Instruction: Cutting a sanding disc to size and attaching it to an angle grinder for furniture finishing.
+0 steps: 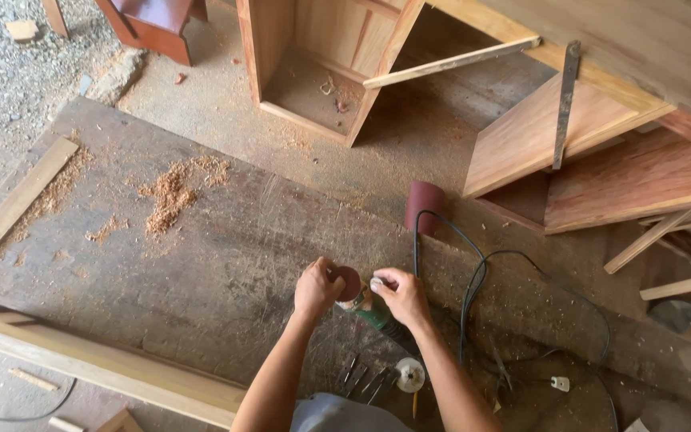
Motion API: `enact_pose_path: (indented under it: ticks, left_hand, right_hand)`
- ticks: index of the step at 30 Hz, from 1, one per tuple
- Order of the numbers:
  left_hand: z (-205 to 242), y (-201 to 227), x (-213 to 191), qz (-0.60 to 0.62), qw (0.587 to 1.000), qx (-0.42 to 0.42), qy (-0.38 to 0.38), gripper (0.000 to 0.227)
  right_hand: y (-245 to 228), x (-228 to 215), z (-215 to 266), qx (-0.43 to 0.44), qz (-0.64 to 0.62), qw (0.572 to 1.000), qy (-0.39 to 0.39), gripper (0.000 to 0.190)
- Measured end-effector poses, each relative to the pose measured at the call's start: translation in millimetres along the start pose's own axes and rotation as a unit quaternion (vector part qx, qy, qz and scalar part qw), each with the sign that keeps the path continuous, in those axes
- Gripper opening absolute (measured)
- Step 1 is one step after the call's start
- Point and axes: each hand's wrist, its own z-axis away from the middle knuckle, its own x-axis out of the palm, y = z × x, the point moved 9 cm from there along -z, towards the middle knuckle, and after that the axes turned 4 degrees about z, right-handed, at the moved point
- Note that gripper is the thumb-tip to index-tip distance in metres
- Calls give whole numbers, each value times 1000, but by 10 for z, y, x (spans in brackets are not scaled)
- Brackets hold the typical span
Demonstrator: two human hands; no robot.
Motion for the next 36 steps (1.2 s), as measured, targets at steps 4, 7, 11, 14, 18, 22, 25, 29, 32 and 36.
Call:
enact_pose_path:
  ticks: [4,7,11,14,18,22,25,29,32,36]
  left_hand:
    - [5,-138,8,50,998,-22,-7,43]
    - [109,-341,17,132,990,-44,-3,56]
    - [463,-536,103,242,965,-98,0,70]
    - [551,-497,222,324,941,-96,-20,68]
    - [553,-242,76,333,942,-45,-2,60]
    - [530,-72,-85,223,974,-9,43,52]
    - [479,-67,-79,195,979,-7,61,47]
    - [467,-81,-50,191,979,-20,66,46]
    - [450,-116,-23,206,976,-29,63,45]
    - [443,-69,-43,233,970,-37,57,43]
  right_hand:
    - [4,-16,-53,-7,-80,996,36,23]
    - [-32,19,-106,1,-84,995,44,23]
    - [-23,398,-134,12,-75,997,-8,21]
    - [-59,625,-229,-42,-61,997,-8,17]
    - [-311,499,-184,-103,-9,994,34,16]
    - [-396,376,-178,-60,39,996,49,18]
    - [-422,319,-194,10,45,998,32,22]
    - [-218,333,-275,42,45,998,23,31]
    - [147,485,-399,27,-35,999,-4,29]
    - [82,424,-399,-6,-73,997,-1,26]
